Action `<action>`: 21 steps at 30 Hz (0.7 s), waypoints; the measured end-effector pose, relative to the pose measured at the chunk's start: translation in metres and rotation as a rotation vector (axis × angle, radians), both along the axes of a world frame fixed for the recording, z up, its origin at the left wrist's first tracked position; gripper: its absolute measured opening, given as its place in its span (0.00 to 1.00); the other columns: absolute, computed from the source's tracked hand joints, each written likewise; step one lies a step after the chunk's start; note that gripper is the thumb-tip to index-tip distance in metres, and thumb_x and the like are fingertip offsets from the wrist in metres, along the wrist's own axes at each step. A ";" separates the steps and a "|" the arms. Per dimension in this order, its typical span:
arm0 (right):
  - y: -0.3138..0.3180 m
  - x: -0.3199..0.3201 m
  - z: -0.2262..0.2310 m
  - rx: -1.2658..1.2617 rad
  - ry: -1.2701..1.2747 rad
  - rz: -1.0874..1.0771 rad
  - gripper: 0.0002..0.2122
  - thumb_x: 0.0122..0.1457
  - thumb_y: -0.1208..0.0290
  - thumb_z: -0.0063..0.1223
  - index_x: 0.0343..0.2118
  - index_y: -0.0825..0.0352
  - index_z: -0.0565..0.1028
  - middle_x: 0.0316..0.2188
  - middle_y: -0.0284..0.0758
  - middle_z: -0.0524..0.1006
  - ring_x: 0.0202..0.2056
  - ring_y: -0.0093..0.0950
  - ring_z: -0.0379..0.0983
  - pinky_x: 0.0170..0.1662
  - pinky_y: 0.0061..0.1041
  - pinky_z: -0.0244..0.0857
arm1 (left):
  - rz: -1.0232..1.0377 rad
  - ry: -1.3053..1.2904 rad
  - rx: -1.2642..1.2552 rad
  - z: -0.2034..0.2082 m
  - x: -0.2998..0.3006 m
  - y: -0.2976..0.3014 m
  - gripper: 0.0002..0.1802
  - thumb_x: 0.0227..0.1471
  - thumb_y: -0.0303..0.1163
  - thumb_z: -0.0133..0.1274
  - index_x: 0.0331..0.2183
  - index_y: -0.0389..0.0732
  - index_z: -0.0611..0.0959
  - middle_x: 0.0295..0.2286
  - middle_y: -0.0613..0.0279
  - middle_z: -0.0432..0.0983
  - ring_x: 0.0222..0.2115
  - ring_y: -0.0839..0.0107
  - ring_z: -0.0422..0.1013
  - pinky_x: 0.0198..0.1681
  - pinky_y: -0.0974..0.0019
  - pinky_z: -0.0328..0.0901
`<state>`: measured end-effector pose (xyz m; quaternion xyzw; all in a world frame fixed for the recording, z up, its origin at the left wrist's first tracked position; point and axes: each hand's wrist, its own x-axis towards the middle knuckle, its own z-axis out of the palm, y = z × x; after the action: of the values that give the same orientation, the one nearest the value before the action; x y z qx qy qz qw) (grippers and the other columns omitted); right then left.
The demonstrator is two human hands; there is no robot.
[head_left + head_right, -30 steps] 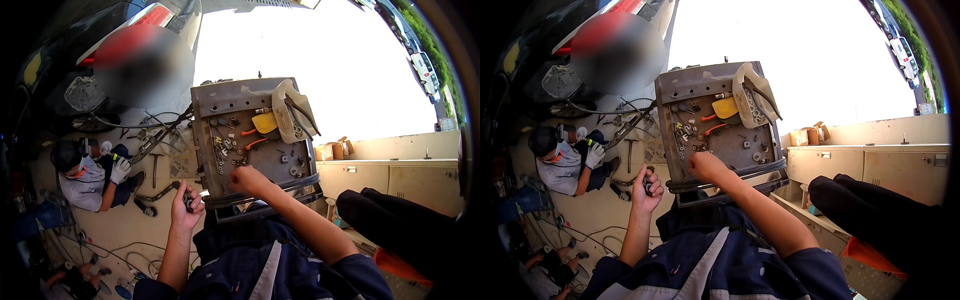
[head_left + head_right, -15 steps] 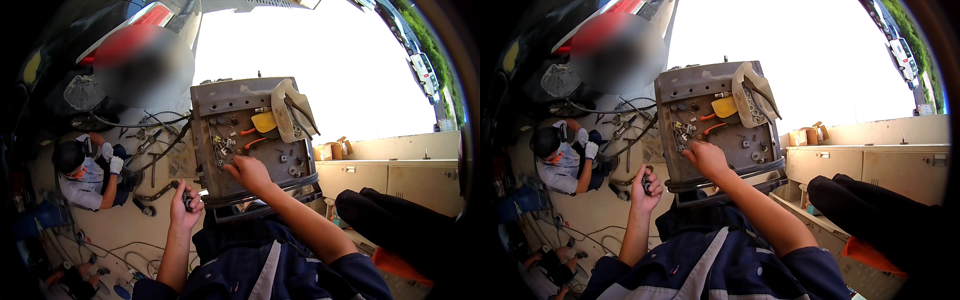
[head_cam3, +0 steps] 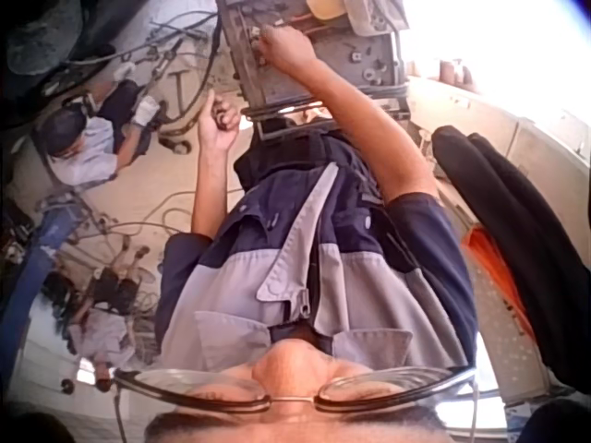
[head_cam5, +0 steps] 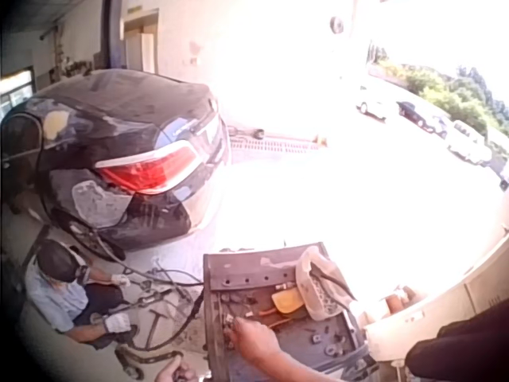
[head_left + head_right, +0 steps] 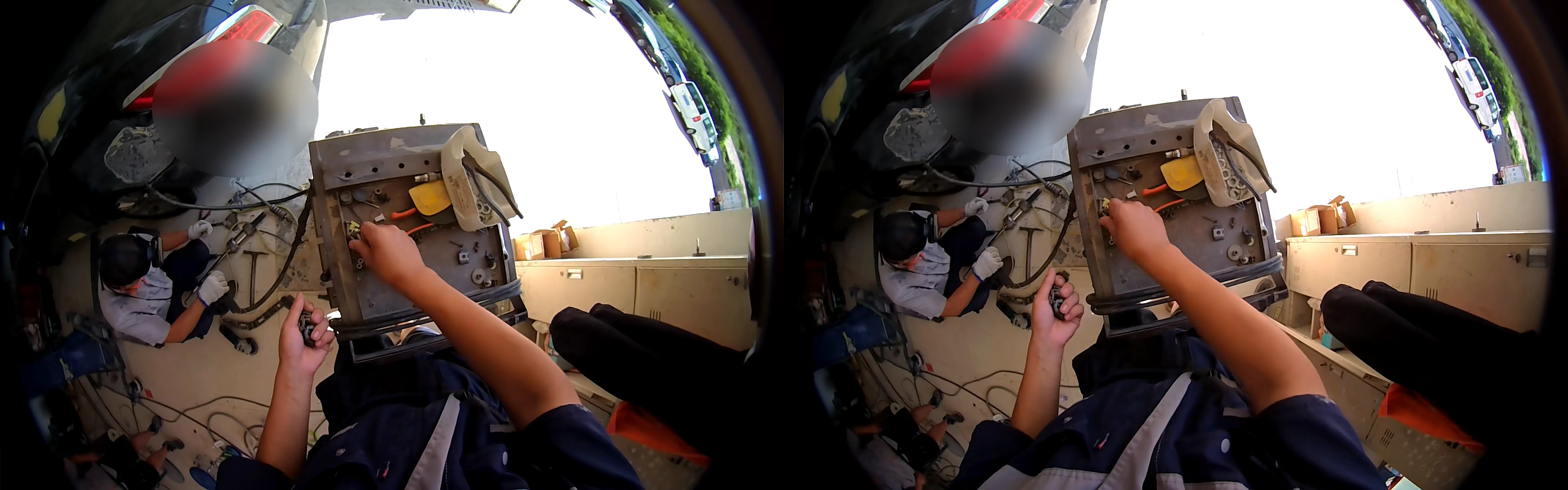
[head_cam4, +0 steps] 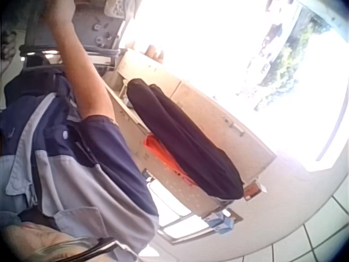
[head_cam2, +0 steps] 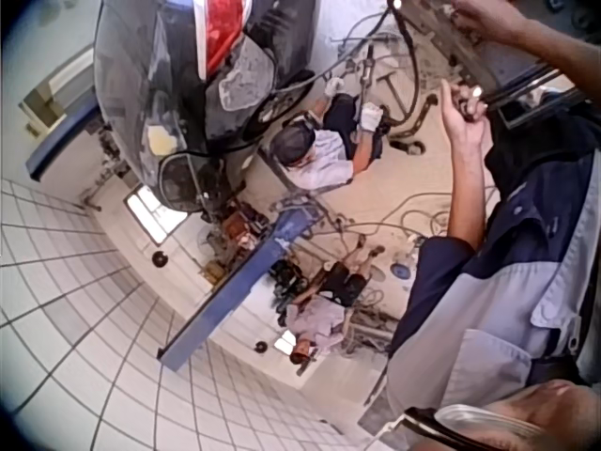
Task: The person walks to a tool cart in a garage and opens a drawer. They pick up and sort various nuts, bolts, and washers from the drawer, moving them between compartments and into their hands. Another person is visible in the background working on a car.
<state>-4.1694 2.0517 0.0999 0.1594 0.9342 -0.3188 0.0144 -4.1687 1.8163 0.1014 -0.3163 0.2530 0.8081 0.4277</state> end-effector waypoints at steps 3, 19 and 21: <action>0.014 0.017 0.013 -0.369 -0.032 -0.123 0.11 0.59 0.62 0.54 0.31 0.67 0.75 0.20 0.39 0.78 0.23 0.34 0.77 0.26 0.31 0.69 | 0.015 -0.004 -0.003 0.000 0.001 -0.006 0.15 0.63 0.44 0.46 0.27 0.46 0.74 0.19 0.67 0.66 0.12 0.77 0.58 0.14 0.73 0.52; 0.016 -0.013 -0.034 -0.942 -0.130 -0.312 0.09 0.55 0.71 0.54 0.31 0.73 0.77 0.25 0.39 0.80 0.25 0.26 0.78 0.33 0.25 0.72 | 0.036 -0.011 -0.023 -0.001 0.004 -0.019 0.15 0.63 0.44 0.46 0.27 0.46 0.74 0.19 0.68 0.66 0.12 0.77 0.58 0.14 0.73 0.52; 0.021 -0.013 -0.026 -0.857 -0.050 -0.278 0.08 0.57 0.72 0.53 0.34 0.73 0.76 0.26 0.39 0.80 0.28 0.26 0.79 0.34 0.24 0.73 | 0.030 -0.001 -0.014 -0.001 0.004 -0.020 0.15 0.63 0.44 0.46 0.27 0.46 0.74 0.19 0.68 0.66 0.12 0.77 0.58 0.13 0.73 0.52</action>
<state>-4.1826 2.0732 0.0738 0.2706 0.6869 -0.6719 0.0589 -4.1647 1.7964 0.1008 -0.3237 0.2537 0.8125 0.4132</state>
